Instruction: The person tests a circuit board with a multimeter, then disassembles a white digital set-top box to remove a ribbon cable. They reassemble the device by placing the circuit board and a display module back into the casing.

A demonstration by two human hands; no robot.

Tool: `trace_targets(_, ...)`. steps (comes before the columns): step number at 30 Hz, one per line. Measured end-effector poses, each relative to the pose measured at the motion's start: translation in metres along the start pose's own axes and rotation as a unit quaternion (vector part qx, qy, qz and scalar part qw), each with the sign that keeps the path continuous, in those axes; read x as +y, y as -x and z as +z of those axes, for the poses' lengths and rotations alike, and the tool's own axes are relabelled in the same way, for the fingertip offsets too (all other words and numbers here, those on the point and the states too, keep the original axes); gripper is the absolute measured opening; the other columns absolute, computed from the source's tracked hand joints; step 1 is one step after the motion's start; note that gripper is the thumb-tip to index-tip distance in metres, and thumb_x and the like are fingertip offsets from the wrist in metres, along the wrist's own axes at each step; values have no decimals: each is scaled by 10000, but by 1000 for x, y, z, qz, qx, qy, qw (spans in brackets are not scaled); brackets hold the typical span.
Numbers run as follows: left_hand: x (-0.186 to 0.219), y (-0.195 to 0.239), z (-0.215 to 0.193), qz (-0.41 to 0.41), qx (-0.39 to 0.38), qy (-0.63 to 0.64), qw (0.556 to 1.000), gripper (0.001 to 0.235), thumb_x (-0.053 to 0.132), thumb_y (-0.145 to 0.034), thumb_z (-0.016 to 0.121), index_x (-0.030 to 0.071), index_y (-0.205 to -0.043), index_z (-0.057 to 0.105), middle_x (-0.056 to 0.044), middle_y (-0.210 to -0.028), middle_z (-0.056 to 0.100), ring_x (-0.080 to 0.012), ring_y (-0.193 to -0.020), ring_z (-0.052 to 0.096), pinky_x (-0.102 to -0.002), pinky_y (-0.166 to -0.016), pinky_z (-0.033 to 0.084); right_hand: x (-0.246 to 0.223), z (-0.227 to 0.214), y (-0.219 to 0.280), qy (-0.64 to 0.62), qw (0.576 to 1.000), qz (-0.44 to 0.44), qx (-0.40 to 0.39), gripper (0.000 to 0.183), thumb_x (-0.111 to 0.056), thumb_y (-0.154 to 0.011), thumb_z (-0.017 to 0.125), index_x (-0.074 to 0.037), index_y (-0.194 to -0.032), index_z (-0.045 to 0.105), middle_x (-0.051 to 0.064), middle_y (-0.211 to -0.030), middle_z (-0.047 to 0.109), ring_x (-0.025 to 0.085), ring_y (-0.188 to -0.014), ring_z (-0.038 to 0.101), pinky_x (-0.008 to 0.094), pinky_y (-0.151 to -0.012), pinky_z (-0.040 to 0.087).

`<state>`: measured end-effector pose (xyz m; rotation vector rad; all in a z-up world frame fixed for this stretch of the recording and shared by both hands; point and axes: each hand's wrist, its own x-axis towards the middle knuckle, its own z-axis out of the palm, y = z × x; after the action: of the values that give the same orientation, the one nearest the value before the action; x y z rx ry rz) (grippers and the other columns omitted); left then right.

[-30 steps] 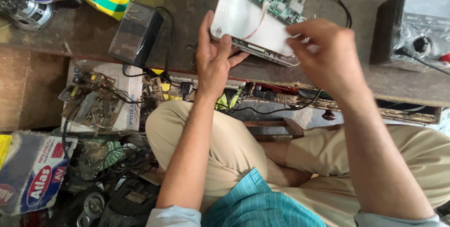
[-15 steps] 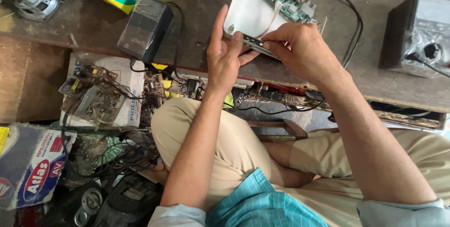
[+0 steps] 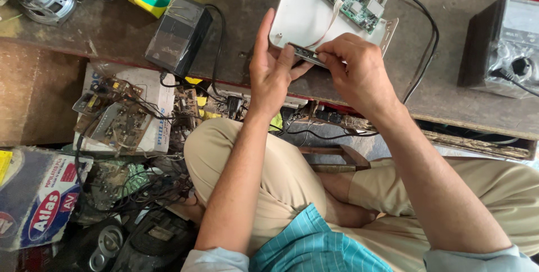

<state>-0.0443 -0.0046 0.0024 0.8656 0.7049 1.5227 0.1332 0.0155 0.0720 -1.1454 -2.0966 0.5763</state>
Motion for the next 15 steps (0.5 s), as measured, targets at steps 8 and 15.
trace_targets(8, -6, 3, 4, 62, -12, 1, 998, 806, -147, -1023, 599, 181, -1666, 239, -136, -1493, 540, -245, -1336, 617, -428, -1095, 612, -5, 0, 8, 0, 1000, -1, 23, 90, -14, -991, 726, 17, -1075, 737, 150, -1002, 714, 296, -896, 712, 382, -782, 564)
trace_targets(15, -7, 3, 6, 71, 2, -11, 997, 791, -162, -1012, 575, 155, -1663, 255, -140, -1493, 548, -236, -1328, 622, -418, -1086, 619, -5, -2, 7, -18, 999, 36, 6, 97, -19, -991, 716, 15, -1079, 740, 145, -1008, 718, 271, -885, 718, 374, -767, 566)
